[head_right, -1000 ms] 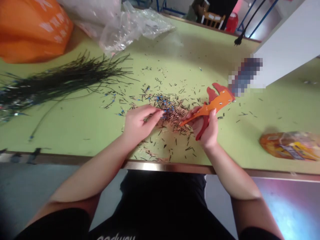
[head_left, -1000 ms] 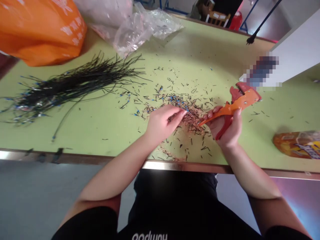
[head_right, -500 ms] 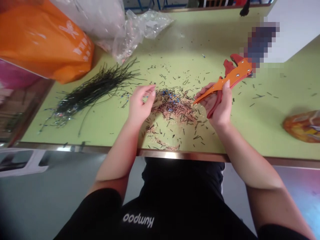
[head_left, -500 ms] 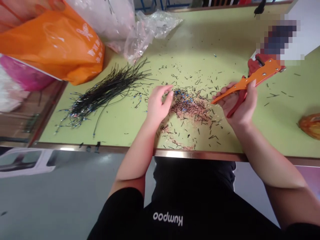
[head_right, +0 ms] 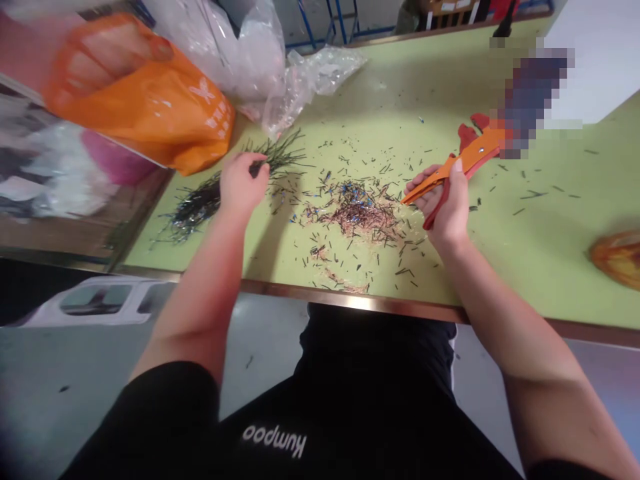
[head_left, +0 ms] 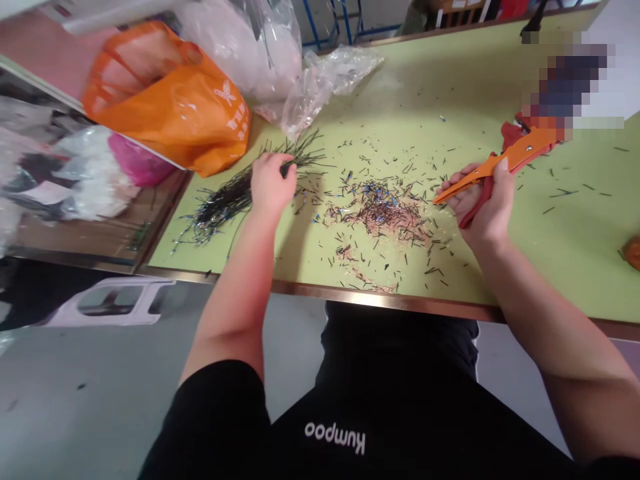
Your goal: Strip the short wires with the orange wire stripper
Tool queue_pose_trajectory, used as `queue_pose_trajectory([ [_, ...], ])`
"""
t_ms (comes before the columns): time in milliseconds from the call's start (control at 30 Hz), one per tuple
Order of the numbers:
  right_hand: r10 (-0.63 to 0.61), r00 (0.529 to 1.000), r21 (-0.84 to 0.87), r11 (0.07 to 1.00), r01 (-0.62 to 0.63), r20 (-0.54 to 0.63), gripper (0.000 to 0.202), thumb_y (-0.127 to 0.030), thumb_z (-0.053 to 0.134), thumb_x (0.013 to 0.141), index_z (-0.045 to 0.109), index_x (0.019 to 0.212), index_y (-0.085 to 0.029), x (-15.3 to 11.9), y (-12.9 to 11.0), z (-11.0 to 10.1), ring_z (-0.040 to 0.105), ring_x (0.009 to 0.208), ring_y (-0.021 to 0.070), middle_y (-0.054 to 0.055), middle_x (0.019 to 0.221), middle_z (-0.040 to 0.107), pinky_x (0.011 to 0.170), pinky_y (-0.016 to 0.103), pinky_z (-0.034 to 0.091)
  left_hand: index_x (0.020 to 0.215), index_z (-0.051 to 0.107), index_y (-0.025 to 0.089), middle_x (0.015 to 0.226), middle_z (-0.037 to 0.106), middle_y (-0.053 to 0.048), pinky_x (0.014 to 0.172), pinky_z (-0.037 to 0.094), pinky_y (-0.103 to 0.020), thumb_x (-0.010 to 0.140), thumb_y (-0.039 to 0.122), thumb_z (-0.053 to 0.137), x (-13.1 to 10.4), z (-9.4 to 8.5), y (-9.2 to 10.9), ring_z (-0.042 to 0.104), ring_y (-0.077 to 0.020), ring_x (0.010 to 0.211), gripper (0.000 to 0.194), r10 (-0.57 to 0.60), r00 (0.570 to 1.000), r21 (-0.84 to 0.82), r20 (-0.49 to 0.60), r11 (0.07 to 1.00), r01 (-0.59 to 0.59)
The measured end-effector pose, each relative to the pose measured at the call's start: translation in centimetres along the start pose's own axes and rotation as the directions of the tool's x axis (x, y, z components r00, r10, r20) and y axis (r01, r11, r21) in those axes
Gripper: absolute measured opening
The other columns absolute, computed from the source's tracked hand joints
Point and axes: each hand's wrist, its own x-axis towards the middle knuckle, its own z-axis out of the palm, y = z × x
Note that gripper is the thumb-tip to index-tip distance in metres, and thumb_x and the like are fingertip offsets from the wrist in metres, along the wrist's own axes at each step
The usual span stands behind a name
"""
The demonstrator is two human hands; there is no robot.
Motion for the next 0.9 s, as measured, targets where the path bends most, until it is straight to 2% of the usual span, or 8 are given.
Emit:
queue_pose_trajectory([
  [67,0.009,1.0,0.013,1.0,-0.01,0.019,0.041,-0.072,0.059,0.095,0.067,0.085,-0.033,-0.2,-0.2,0.2,0.07,0.089,0.0278,0.004,0.084,0.071,0.085,0.051,0.06,0.13,0.07,0.018,0.14,0.067,-0.015,0.119,0.044,-0.05,0.098,0.034,0.058,1.0,-1.6,-2.8,0.058,-0.0342,0.134,0.038,-0.123,0.989,0.2,0.083,0.974,0.104],
  [133,0.017,0.999,0.018,1.0,-0.018,0.027,0.039,-0.072,0.063,0.092,0.067,0.085,-0.034,-0.4,-0.4,0.4,0.068,0.09,0.0296,0.005,0.085,0.07,0.087,0.054,0.06,0.135,0.067,0.015,0.144,0.065,-0.016,0.118,0.044,-0.053,0.097,0.035,0.06,1.4,-2.8,-5.0,0.057,-0.0349,0.135,0.044,-0.289,0.927,0.372,0.239,0.909,0.188],
  [200,0.029,0.999,0.011,1.0,-0.029,0.022,0.04,-0.072,0.062,0.092,0.067,0.085,-0.033,-0.6,-0.5,0.7,0.068,0.09,0.0298,0.006,0.085,0.068,0.087,0.054,0.059,0.13,0.07,0.016,0.139,0.069,-0.015,0.114,0.047,-0.054,0.093,0.037,0.065,1.2,-3.5,-6.2,0.06,-0.0353,0.13,0.043,-0.393,0.852,0.46,0.347,0.863,0.211],
  [267,0.038,0.999,0.009,0.999,-0.038,-0.004,0.043,-0.073,0.062,0.091,0.066,0.084,-0.03,-0.7,-0.6,1.1,0.068,0.088,0.0286,0.006,0.085,0.066,0.085,0.052,0.059,0.119,0.075,0.017,0.133,0.072,-0.016,0.108,0.05,-0.054,0.09,0.037,0.068,0.7,-3.9,-6.7,0.064,-0.0367,0.124,0.036,-0.424,0.825,0.49,0.373,0.845,0.213],
  [500,0.052,0.996,0.035,0.998,-0.049,-0.072,0.051,-0.071,0.06,0.092,0.064,0.086,-0.02,-0.6,-0.6,1.5,0.068,0.079,0.021,0.005,0.084,0.063,0.084,0.043,0.059,0.103,0.074,0.012,0.113,0.075,-0.014,0.105,0.048,-0.051,0.098,0.034,0.058,0.3,-4.3,-5.5,0.064,-0.0294,0.118,0.027,-0.443,0.848,0.531,0.291,0.812,0.242],
  [733,0.064,0.995,0.06,0.996,-0.059,-0.071,0.048,-0.066,0.05,0.099,0.063,0.086,-0.022,0.0,-0.2,0.9,0.066,0.079,0.0213,0.005,0.082,0.061,0.087,0.045,0.061,0.104,0.068,0.01,0.093,0.07,-0.001,0.108,0.047,-0.048,0.103,0.03,0.052,1.6,-6.8,-6.8,0.059,-0.0182,0.104,0.026,-0.455,0.891,0.524,-0.014,0.755,0.394],
  [833,0.083,0.994,0.041,0.996,-0.08,-0.07,0.048,-0.068,0.051,0.097,0.063,0.085,-0.023,0.1,0.0,0.8,0.067,0.084,0.0221,0.004,0.079,0.059,0.086,0.043,0.061,0.105,0.068,0.008,0.089,0.069,-0.002,0.106,0.048,-0.048,0.102,0.027,0.05,1.8,-7.8,-8.0,0.058,-0.0175,0.097,0.026,-0.4,0.916,0.517,-0.014,0.781,0.35],
  [900,0.09,0.993,0.03,0.996,-0.088,-0.072,0.049,-0.069,0.053,0.096,0.063,0.086,-0.023,0.0,0.1,0.9,0.067,0.086,0.0222,0.004,0.08,0.059,0.087,0.042,0.061,0.105,0.069,0.006,0.086,0.069,-0.002,0.103,0.049,-0.045,0.101,0.028,0.05,1.3,-7.7,-8.6,0.058,-0.0173,0.095,0.029,-0.286,0.955,0.48,0.077,0.85,0.216],
])
